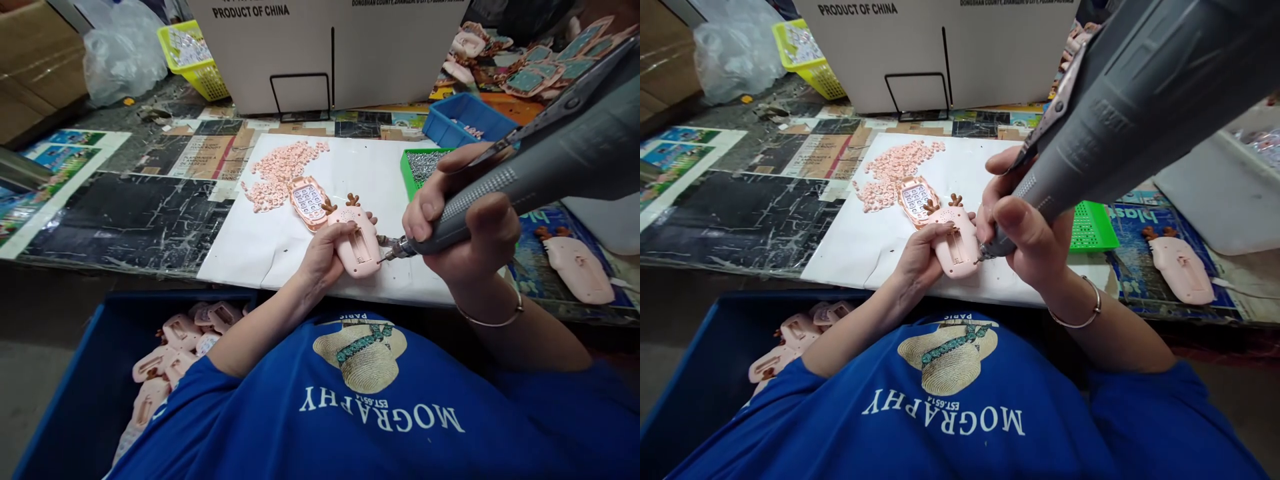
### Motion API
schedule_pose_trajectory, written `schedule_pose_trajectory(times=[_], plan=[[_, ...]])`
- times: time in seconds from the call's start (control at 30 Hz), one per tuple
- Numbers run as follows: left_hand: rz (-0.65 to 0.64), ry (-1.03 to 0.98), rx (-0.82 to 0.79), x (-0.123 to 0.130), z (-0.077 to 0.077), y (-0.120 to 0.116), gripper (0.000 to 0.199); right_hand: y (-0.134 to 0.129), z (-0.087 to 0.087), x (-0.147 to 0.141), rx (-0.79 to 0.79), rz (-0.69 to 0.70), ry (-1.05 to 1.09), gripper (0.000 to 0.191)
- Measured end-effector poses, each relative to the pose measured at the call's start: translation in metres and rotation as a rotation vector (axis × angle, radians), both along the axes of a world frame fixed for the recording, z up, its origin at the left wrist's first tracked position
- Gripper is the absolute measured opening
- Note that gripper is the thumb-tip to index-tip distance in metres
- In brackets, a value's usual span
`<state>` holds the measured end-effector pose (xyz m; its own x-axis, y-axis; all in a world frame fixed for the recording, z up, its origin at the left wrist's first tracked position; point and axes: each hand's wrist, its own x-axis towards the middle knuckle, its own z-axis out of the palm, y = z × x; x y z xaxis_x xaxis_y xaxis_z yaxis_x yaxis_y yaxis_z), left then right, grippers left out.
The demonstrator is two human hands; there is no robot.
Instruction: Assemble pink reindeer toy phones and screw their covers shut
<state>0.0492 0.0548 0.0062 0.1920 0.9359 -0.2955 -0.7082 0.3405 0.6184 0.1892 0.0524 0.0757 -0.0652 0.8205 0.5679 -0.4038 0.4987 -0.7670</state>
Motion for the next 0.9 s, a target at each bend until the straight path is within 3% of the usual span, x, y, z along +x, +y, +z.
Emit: schedule_pose_trajectory(times=[0.17, 0.37, 0.6, 0.73, 0.9], plan=[[-0.009, -0.006, 0.015, 0.003, 0.005, 0.003, 0.03, 0.001, -0.002, 0.002, -0.008, 0.018, -0.054, 0.035], [-0.106, -0.122, -0.025, 0.007, 0.008, 0.001, 0.032, 0.003, -0.001, 0.004, -0.058, -0.037, 0.047, 0.032], [-0.071, -0.114, -0.065, 0.011, 0.005, 0.005, 0.032, 0.009, -0.002, 0.011, 0.024, -0.054, -0.052, 0.036], [-0.013, 0.063, -0.015, 0.006, 0.005, 0.001, 0.034, 0.013, 0.004, 0.014, 0.054, -0.139, 0.026, 0.031], [0.077, 0.481, 0.254, -0.002, 0.007, -0.01, 0.055, 0.02, 0.006, 0.027, -0.019, -0.374, 0.038, 0.022]])
